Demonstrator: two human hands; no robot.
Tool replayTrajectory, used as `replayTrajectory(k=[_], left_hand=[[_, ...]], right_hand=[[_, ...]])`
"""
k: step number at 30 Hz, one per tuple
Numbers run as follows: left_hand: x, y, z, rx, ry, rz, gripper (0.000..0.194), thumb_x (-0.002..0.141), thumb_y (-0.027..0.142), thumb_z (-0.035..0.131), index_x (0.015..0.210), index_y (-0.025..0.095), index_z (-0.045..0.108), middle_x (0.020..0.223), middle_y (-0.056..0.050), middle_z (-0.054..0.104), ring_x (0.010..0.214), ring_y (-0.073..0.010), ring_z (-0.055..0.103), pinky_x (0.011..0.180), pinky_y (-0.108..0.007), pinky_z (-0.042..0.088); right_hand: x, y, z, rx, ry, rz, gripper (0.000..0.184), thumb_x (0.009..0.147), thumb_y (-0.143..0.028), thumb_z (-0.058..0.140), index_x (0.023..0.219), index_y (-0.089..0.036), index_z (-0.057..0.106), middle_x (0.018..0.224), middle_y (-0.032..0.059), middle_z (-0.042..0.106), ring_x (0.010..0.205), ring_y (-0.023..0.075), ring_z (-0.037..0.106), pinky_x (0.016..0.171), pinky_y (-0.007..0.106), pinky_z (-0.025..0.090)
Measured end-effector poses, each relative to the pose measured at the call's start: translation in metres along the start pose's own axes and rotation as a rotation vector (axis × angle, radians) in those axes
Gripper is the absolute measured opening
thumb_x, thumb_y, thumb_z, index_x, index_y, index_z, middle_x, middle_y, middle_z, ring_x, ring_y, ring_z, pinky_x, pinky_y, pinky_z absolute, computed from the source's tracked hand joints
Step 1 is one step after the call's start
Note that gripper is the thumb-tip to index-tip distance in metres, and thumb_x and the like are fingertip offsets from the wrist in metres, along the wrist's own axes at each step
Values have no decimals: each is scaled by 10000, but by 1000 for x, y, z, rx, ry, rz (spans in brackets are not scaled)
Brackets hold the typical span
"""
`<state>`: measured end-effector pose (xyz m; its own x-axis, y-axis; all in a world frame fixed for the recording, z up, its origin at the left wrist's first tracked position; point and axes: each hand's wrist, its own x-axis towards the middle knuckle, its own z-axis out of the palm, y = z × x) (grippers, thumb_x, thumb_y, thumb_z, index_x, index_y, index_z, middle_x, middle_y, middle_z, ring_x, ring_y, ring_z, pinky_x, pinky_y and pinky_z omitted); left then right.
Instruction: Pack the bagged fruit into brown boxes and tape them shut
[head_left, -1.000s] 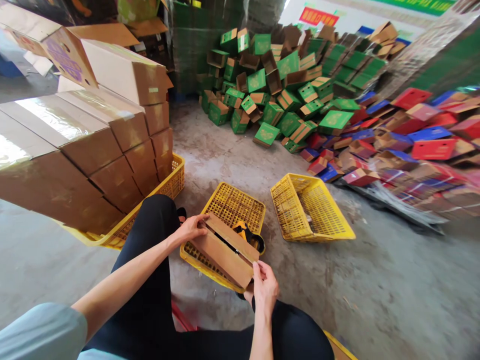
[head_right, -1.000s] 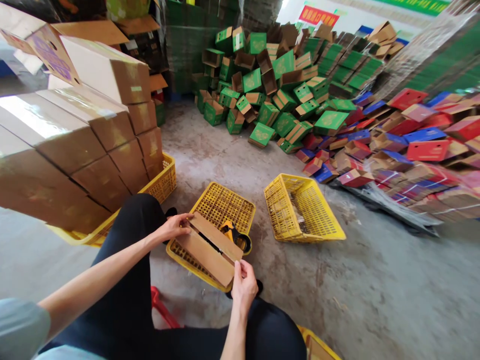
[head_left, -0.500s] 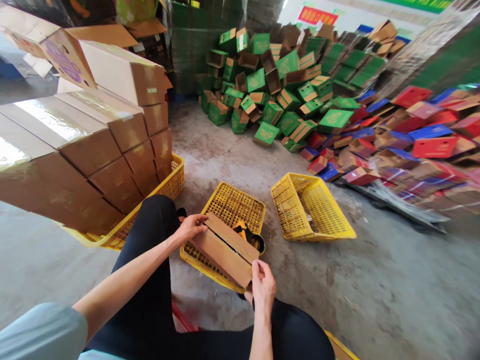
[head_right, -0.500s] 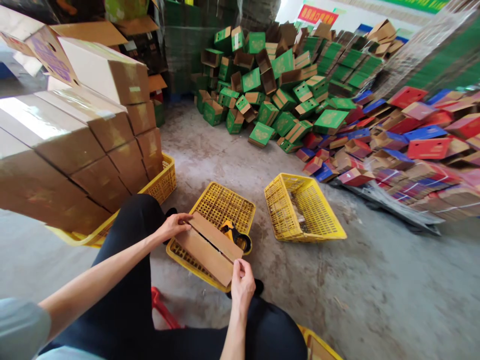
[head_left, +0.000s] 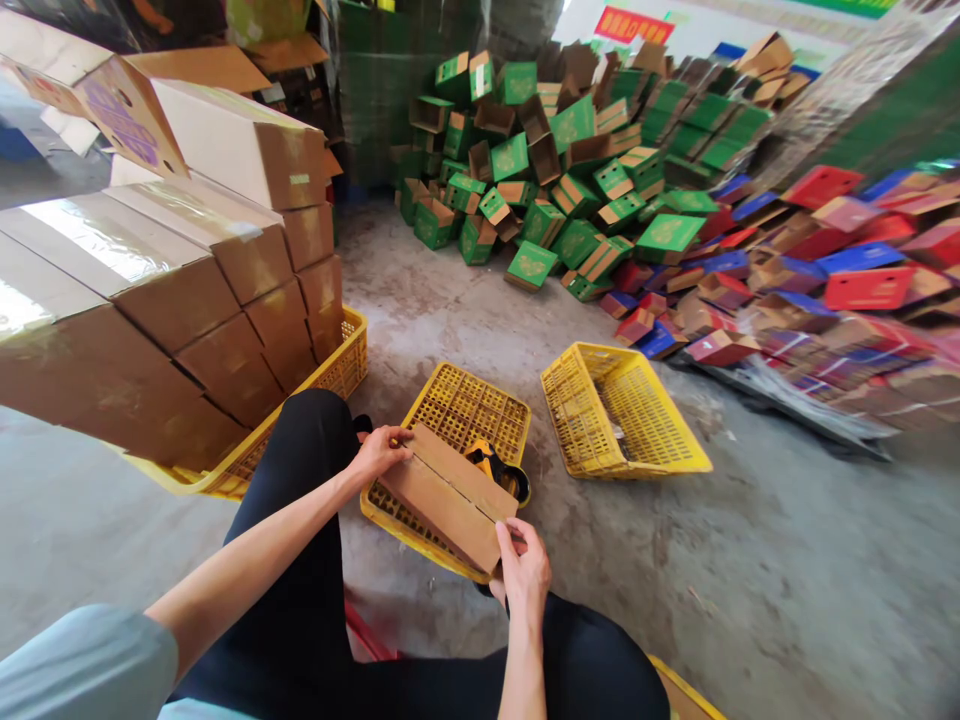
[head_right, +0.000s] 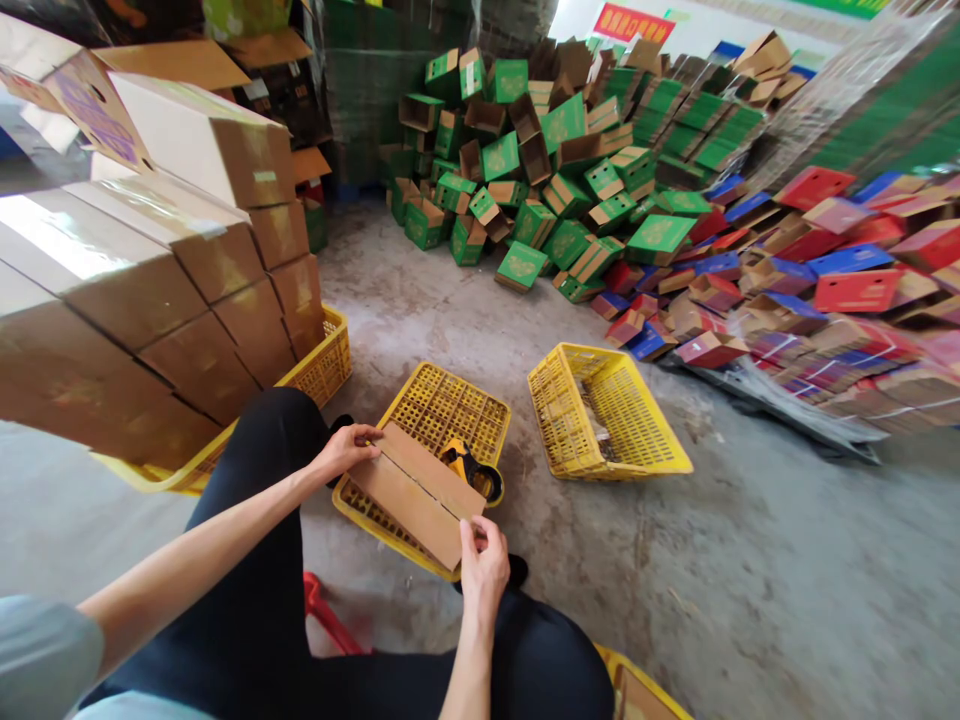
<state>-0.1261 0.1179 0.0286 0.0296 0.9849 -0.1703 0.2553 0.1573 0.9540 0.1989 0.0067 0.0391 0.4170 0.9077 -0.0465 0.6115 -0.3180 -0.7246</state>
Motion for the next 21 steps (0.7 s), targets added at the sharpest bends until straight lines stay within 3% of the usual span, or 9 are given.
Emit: replayTrajectory(k=[8, 17, 21], left_hand=[[2, -3, 5, 35, 28, -57, 425, 685, 224, 773, 1096, 118, 793, 988, -81, 765, 817, -201, 671, 758, -290, 519], [3, -11, 9, 64, 77, -25, 327, 753, 296, 734, 1035, 142, 798, 953, -70, 744, 777, -184, 647, 717, -278, 492], [2, -10, 11, 27, 104, -10, 457, 745, 274, 734, 1180, 132, 742, 877, -38, 720, 750, -175, 642, 699, -266, 495]], right_hand=[[0, 6, 5, -30, 27, -35, 623, 771, -758, 564, 988, -203, 748, 964, 110, 751, 733, 234, 675, 750, 360, 511], [-2, 6, 10, -67, 59, -47, 567, 795, -690, 565, 1005, -186, 719, 970, 121, 731, 710, 218, 632, 794, 367, 505], [-2, 9, 13, -27, 67, -17, 568, 790, -638, 617, 1097, -164, 687, 1024, 128, 740, 707, 209, 641, 791, 357, 520]])
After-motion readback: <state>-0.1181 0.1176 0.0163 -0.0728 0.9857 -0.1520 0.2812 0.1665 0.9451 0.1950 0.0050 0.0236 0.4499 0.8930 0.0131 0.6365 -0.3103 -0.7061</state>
